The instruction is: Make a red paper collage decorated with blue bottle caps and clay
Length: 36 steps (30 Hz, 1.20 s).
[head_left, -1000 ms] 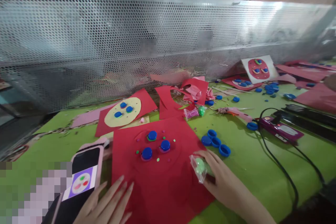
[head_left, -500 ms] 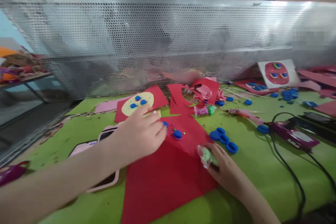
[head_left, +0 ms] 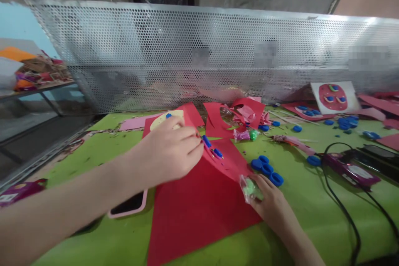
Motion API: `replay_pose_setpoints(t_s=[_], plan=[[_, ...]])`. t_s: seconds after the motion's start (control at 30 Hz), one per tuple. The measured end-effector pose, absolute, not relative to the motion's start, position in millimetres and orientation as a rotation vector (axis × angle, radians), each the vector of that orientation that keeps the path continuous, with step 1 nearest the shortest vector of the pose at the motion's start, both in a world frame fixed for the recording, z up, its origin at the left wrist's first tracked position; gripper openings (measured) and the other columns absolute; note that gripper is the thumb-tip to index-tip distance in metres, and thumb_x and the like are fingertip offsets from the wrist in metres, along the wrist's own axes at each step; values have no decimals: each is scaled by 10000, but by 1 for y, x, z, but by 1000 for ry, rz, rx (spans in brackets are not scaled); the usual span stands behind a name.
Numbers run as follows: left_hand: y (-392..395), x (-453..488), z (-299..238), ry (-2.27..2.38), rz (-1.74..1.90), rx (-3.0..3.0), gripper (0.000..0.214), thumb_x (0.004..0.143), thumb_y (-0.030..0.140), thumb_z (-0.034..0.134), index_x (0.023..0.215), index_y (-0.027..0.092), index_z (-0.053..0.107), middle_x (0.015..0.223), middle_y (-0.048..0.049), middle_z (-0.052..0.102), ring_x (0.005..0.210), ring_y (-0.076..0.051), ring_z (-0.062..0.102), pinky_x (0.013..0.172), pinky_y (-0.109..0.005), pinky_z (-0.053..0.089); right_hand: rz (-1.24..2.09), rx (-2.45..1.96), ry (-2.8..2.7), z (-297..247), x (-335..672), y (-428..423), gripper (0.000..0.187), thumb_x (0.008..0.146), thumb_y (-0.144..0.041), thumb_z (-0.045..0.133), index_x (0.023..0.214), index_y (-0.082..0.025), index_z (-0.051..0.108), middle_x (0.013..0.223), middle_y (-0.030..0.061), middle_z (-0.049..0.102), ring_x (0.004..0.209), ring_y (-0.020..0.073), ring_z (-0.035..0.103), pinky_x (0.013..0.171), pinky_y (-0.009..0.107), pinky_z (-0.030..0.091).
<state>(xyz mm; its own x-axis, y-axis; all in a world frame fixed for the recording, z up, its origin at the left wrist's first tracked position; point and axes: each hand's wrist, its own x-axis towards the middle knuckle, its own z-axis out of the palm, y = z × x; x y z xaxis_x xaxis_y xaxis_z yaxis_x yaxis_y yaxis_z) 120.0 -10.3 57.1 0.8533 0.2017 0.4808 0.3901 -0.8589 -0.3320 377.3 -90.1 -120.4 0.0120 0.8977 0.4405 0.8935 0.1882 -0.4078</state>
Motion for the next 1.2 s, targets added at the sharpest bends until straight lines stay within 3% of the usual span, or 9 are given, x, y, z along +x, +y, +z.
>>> replay_pose_setpoints(t_s=[0.17, 0.23, 0.3, 0.4, 0.5, 0.7, 1.0, 1.13, 1.2], plan=[[-44, 68, -4, -447, -491, -2444, 375, 859, 11, 337, 968, 190, 648, 973, -31, 727, 961, -247, 615, 912, -491, 348, 94, -1636, -1873, -111, 375, -103, 336, 710, -140, 439, 1025, -184, 551, 1011, 114, 666, 901, 236, 663, 716, 328, 560], [-56, 57, -26, -627, -484, -2440, 256, 861, 344, 522, 1025, 189, 640, 975, -39, 724, 990, -304, 588, 936, -530, 296, 197, -1651, -1850, -103, 372, -110, 367, 746, -152, 455, 1108, -198, 489, 1091, 114, 626, 958, 229, 642, 737, 325, 556], [-67, 61, -41, -665, -607, -2529, 417, 768, 475, 615, 1072, 189, 624, 996, -38, 709, 959, -261, 581, 934, -440, 323, 295, -1643, -1853, -94, 366, -115, 416, 770, -153, 472, 1177, -223, 419, 1160, 113, 571, 1020, 226, 607, 772, 336, 547], [-84, 90, -53, -746, -1017, -2666, 203, 805, 124, 573, 990, 194, 620, 891, -10, 684, 936, -164, 563, 866, -296, 430, 335, -1529, -1938, -84, 354, -118, 497, 747, -94, 472, 1207, -251, 371, 1182, 102, 514, 1091, 226, 544, 856, 373, 512], [-93, 126, -58, -885, -1305, -2645, 293, 776, 13, 562, 998, 200, 605, 929, -35, 618, 967, -155, 532, 849, -270, 475, 312, -1396, -1997, -81, 342, -117, 538, 738, -68, 472, 1230, -247, 348, 1164, 102, 489, 1106, 228, 514, 892, 386, 492], [-90, 149, -63, -1092, -1385, -2650, 234, 786, 63, 588, 927, 244, 636, 1039, -43, 510, 990, -176, 496, 838, -310, 475, 335, -1351, -1999, -87, 331, -114, 517, 751, -62, 492, 1212, -253, 356, 1118, 76, 511, 1041, 194, 554, 844, 298, 520], [-94, 153, -78, -1428, -1519, -2588, 228, 779, 82, 494, 834, 244, 644, 1074, -45, 545, 1016, -215, 500, 835, -366, 462, 89, -1374, -2125, -99, 323, -105, 482, 751, -110, 484, 1205, -222, 365, 1070, 83, 569, 1005, 201, 598, 800, 266, 546], [-91, 123, -70, -1494, -1512, -2476, 323, 822, 73, 437, 991, 287, 610, 1073, -25, 553, 1019, -159, 531, 837, -288, 452, 24, -1406, -2160, -100, 319, -102, 490, 731, -99, 446, 1203, -210, 374, 1075, 86, 581, 997, 193, 616, 806, 258, 543], [-90, 101, -67, -1628, -1322, -2276, 322, 844, 160, 464, 1135, 268, 545, 1097, -60, 578, 1044, -214, 530, 867, -366, 426, -10, -1464, -2145, -104, 319, -100, 468, 749, -114, 442, 1204, -203, 377, 1093, 95, 580, 1014, 196, 617, 802, 257, 546]])
